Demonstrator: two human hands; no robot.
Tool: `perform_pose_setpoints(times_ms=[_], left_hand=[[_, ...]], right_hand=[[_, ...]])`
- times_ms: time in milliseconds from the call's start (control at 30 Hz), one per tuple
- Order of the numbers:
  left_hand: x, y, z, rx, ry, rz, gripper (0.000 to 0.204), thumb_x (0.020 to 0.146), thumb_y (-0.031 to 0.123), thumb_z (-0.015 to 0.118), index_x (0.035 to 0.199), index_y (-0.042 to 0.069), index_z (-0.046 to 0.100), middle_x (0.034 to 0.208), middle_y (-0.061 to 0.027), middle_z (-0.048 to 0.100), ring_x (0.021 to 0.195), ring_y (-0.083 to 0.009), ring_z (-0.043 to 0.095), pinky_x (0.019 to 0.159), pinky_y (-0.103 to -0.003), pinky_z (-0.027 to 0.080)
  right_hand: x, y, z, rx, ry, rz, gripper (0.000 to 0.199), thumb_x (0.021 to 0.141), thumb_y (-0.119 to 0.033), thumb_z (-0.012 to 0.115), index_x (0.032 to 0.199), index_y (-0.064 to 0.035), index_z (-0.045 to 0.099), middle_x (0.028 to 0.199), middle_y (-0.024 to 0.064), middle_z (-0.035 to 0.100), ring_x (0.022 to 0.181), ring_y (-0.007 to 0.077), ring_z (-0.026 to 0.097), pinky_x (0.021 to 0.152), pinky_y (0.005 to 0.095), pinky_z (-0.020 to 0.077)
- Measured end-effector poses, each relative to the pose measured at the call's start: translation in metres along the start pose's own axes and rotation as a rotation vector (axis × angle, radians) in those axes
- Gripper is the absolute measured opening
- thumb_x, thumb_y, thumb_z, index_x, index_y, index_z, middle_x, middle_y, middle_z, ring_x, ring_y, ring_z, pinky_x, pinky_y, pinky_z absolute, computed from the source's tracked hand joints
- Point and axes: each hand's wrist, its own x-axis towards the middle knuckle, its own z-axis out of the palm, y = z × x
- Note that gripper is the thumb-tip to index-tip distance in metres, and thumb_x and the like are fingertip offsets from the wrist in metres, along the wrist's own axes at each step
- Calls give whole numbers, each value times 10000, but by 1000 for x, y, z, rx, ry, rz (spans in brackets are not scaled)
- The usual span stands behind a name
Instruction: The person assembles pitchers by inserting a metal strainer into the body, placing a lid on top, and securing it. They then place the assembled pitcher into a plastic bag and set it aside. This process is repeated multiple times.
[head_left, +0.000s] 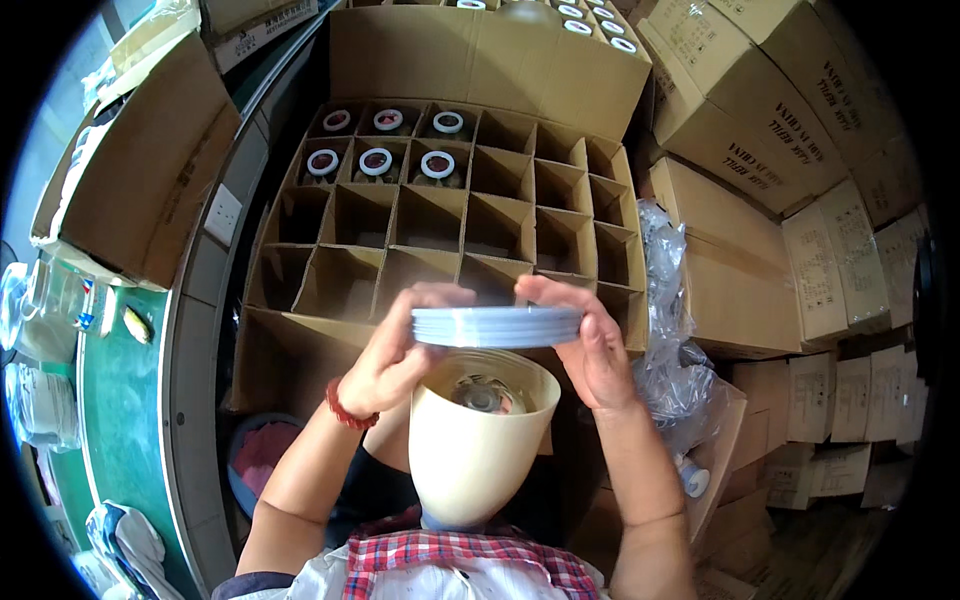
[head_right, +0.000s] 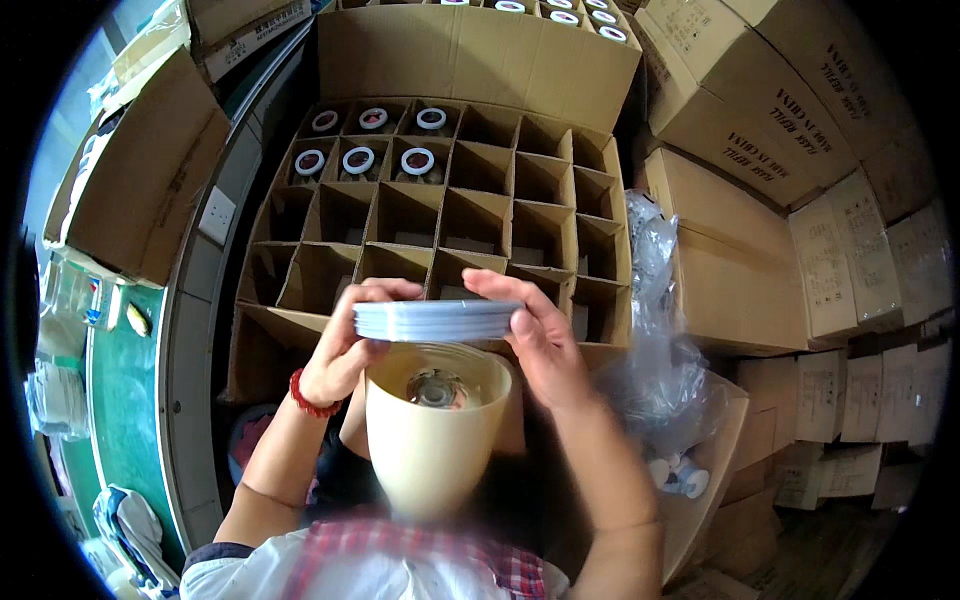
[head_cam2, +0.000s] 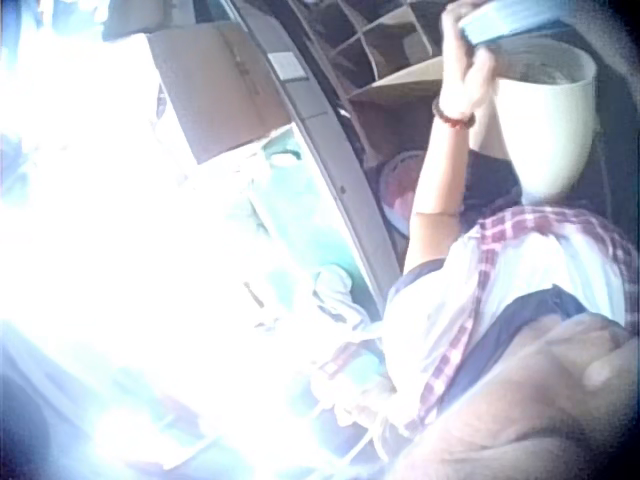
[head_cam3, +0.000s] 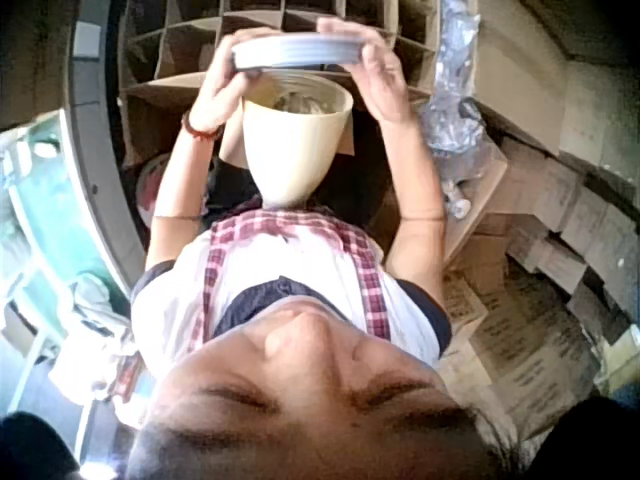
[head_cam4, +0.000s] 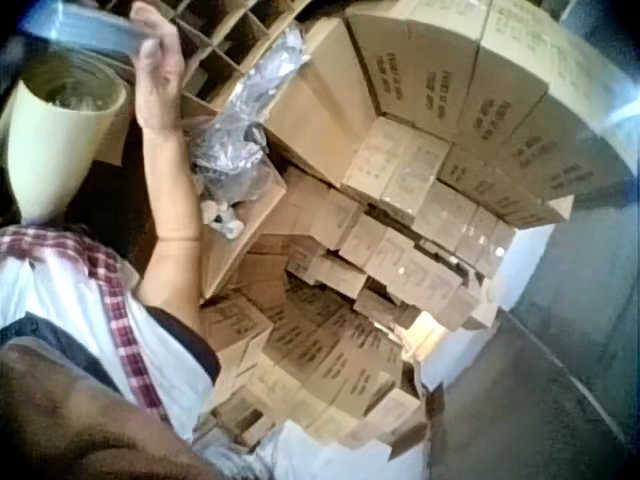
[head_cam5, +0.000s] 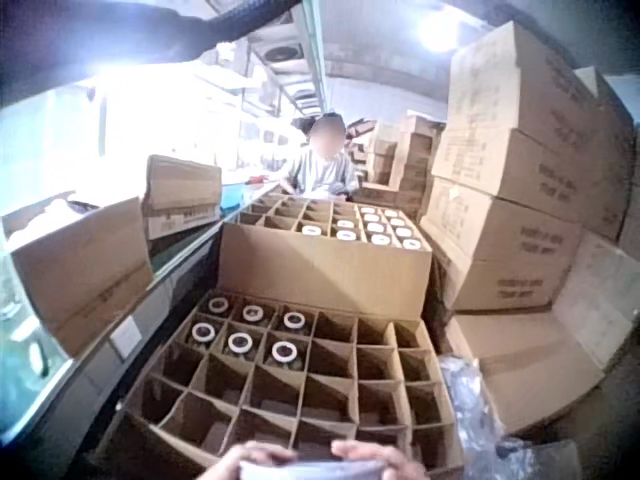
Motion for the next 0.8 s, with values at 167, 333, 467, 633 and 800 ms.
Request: perform_pose_setpoints(times_ms=[167,333,467,633,800], left_hand=[[-20,-18,8,-250,-78,-121,453,992,456,424,1181,60,532,1431,-176,395,1249,-261,447,1026,-385,365],[-32,-1,22,-233,10,-130,404,986,413,462,1001,36,607,1360,-191,460,1203,-233,475,1028,-360,380],[-40,-3,26,-256,55,-61,335,1004,321,456,938,36,620,1314,-202,507,1266,-290,448,1069,-409,347],[-44,-12,27,-330,16,-34,327,1009,322,469,953,51,645,1371,-174,487,1359,-315,358,1090,-453,303],[-45,-18,24,-346,11,29,337,1005,325,465,954,53,658,1367,-189,498,1375,-343,340,1094,-468,297]], right_hand=[[-39,33,-17,-12,-33,-61,313,848,-378,726,964,-88,694,1269,184,581,1307,326,440,1095,500,298],[-51,34,-14,-41,-84,-111,328,838,-398,730,938,-87,698,1191,178,625,1312,364,425,1088,529,290],[-58,35,-7,-62,-59,-101,349,853,-441,697,912,-97,698,1128,190,649,1296,383,437,1079,533,303],[-66,37,-3,-115,-40,-138,345,925,-412,610,928,-74,679,1132,197,650,1279,387,455,1077,530,308],[-61,-8,24,-597,-8,-160,211,925,-235,611,989,-41,664,1103,143,682,1132,306,594,1046,482,366]])
